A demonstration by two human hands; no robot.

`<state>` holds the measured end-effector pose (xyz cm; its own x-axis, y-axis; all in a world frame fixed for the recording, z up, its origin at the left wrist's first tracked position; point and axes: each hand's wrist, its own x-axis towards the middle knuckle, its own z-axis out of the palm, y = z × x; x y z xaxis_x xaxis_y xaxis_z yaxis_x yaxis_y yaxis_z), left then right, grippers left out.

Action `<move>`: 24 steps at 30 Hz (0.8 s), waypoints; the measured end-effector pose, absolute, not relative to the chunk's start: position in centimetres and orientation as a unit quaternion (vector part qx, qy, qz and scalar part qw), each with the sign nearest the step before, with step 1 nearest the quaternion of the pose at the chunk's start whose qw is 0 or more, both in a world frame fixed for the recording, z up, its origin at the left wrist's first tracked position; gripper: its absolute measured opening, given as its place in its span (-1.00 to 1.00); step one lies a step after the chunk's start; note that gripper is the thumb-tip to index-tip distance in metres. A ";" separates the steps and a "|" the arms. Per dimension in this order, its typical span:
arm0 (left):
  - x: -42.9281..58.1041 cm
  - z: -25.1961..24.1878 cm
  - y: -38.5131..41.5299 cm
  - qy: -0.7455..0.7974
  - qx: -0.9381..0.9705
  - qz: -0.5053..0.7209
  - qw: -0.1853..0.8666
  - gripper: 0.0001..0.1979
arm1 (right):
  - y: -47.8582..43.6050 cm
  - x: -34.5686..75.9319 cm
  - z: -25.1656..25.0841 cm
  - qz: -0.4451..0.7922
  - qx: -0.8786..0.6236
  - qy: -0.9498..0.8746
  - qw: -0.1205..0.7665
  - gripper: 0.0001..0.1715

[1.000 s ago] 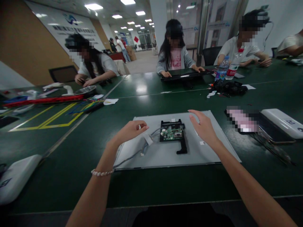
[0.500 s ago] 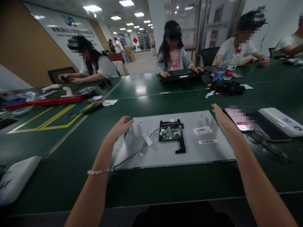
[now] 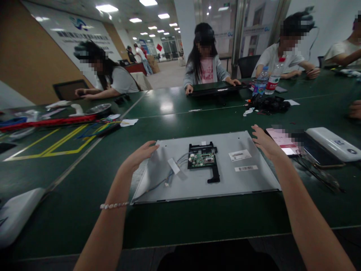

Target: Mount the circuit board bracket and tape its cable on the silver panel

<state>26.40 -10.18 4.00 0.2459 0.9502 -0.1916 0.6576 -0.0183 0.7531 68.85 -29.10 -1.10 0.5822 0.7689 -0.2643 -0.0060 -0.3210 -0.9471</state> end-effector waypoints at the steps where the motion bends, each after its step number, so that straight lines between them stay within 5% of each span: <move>1: 26.5 4.1 -10.3 0.586 0.685 0.192 0.389 -0.39 | -29.1 68.8 -1.1 0.372 -0.724 -0.266 0.517 -0.22; 17: 27.0 3.4 -10.0 0.580 0.691 0.219 0.371 -0.37 | -28.6 69.2 -1.8 0.372 -0.708 -0.287 0.527 -0.09; 24: 26.3 1.6 -8.2 0.598 0.734 0.201 0.251 -0.45 | -27.7 68.0 -2.3 0.405 -0.652 -0.285 0.574 -0.21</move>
<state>26.34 -8.17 1.57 0.2037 0.9790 -0.0049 0.7779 -0.1588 0.6080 67.95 -27.74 -2.27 0.5096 0.8366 -0.2011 -0.0932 -0.1786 -0.9795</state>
